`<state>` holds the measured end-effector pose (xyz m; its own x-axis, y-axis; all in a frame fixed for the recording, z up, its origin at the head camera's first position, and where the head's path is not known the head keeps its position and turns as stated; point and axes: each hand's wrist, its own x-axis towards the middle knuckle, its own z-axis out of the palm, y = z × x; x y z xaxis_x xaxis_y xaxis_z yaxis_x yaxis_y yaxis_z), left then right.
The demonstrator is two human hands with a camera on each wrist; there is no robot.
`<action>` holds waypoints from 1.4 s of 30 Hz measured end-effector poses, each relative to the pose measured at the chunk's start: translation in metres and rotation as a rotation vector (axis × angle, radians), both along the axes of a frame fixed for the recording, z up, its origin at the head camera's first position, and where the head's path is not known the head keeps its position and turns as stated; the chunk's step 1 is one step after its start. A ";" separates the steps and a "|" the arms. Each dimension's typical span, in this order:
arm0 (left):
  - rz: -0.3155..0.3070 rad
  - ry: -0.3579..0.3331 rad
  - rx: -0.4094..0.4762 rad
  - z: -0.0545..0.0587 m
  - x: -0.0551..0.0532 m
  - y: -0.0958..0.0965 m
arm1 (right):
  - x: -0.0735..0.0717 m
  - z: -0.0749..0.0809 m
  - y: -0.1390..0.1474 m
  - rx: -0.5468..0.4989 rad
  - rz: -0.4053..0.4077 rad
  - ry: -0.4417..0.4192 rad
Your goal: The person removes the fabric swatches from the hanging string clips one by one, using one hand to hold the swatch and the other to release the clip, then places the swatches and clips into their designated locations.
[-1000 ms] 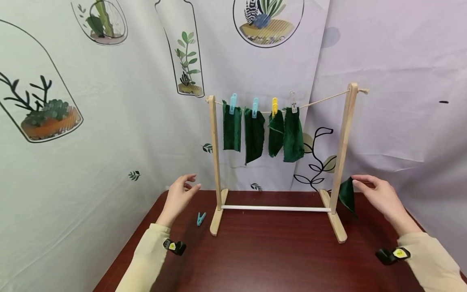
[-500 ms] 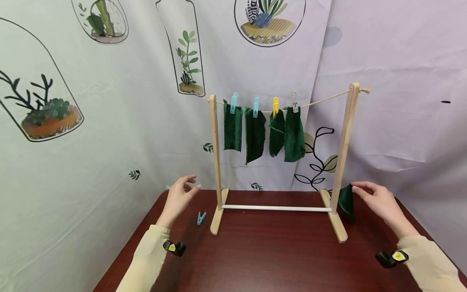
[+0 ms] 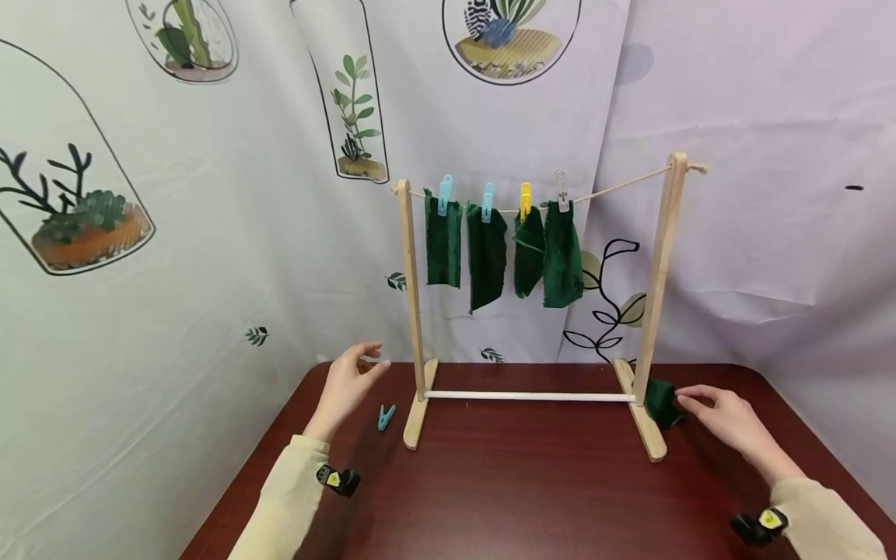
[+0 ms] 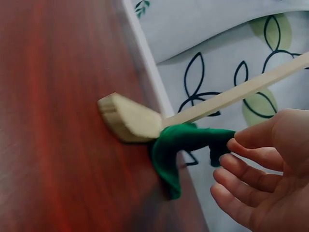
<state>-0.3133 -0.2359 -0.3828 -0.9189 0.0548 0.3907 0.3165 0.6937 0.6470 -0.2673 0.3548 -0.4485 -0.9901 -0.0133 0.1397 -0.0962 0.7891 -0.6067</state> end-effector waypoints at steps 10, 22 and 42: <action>0.004 -0.008 -0.001 -0.001 -0.001 0.004 | 0.014 -0.013 0.006 0.062 0.060 -0.089; -0.024 -0.021 -0.017 -0.004 0.001 0.003 | 0.031 -0.009 0.008 0.042 0.173 -0.176; -0.041 0.005 -0.002 -0.009 -0.003 0.008 | 0.021 0.065 -0.001 -0.095 -0.005 0.290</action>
